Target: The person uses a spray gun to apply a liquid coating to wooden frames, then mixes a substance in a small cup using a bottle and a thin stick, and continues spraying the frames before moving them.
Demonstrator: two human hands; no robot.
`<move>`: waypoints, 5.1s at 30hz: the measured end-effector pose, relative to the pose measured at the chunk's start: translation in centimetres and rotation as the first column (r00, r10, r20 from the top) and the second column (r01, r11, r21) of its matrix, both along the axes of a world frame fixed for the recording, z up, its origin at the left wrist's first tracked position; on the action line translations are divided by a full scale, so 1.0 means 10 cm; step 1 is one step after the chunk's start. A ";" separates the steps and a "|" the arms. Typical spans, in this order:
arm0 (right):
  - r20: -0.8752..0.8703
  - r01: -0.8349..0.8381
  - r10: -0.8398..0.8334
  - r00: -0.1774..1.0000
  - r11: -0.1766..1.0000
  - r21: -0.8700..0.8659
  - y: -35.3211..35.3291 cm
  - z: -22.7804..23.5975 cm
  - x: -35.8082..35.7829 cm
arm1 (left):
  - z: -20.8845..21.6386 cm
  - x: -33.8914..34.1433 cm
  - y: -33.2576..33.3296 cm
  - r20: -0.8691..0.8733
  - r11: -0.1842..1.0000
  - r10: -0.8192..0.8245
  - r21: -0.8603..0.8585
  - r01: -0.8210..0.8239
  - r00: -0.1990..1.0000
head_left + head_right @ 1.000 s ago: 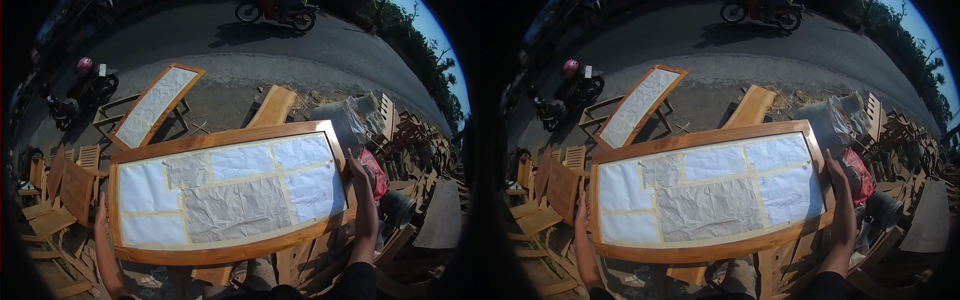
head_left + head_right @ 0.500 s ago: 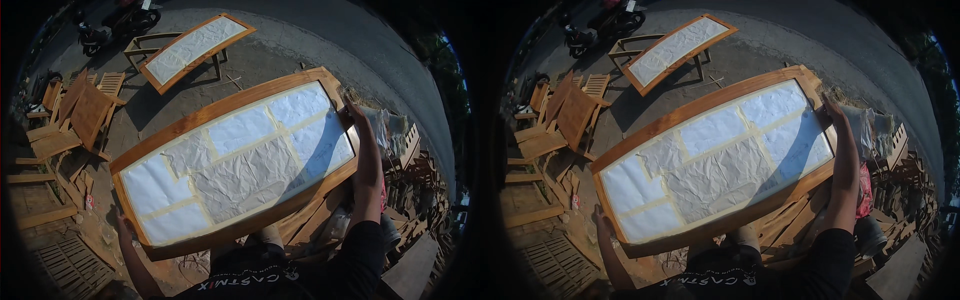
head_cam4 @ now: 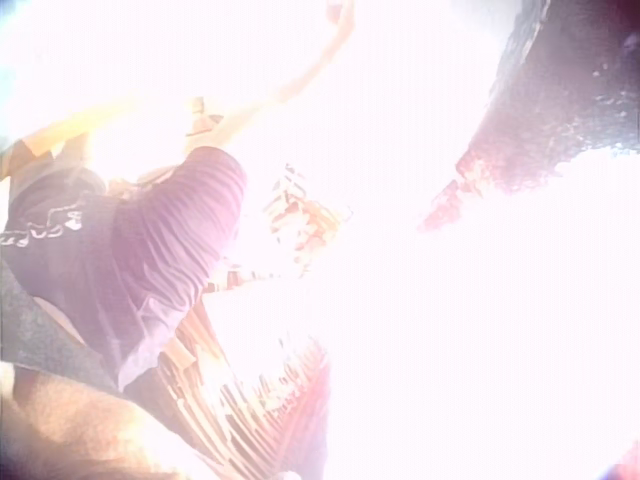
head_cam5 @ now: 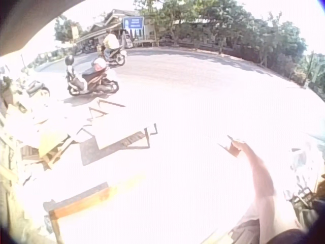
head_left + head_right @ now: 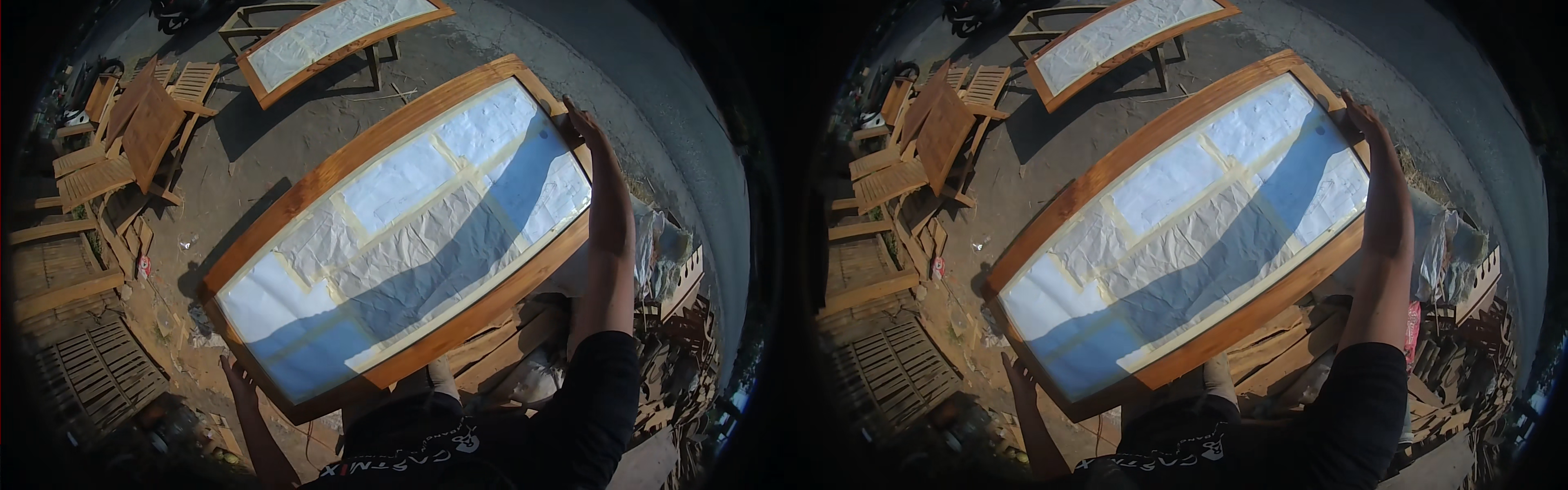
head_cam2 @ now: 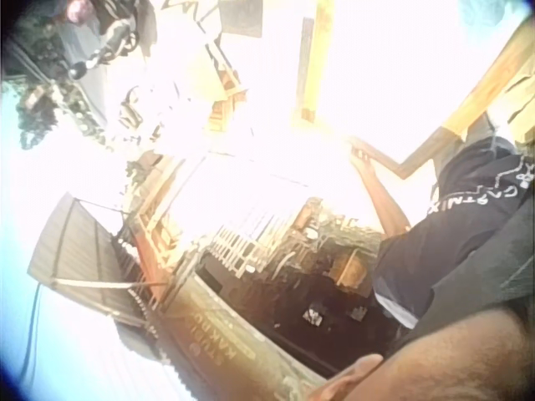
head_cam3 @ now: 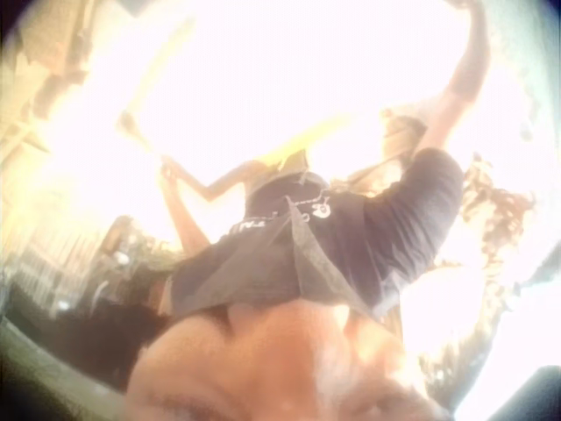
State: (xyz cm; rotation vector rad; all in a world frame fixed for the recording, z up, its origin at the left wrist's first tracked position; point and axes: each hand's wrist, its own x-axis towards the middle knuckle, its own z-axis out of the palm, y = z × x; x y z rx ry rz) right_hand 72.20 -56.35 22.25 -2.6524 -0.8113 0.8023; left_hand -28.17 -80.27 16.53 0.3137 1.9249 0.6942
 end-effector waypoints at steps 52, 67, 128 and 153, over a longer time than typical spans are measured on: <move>0.208 -0.085 0.066 0.976 0.993 0.083 1.45 -0.75 0.12 | -0.18 0.95 -0.88 0.084 0.970 0.154 -0.202 -0.134 0.985; 0.255 -0.124 0.124 0.959 0.992 -0.015 1.39 -0.69 0.13 | -0.08 1.06 -0.73 0.094 0.973 0.120 -0.210 -0.098 0.988; -0.444 0.922 -0.812 -0.378 -0.285 -0.264 -7.71 -2.35 -14.29 | -0.80 -0.42 -0.66 0.604 0.183 -0.796 0.205 0.961 0.022; 0.003 0.647 -0.652 -0.758 -0.753 -0.116 -11.28 -3.89 -17.47 | -3.10 -4.34 -2.40 0.163 -0.843 0.117 -0.505 -0.185 -0.980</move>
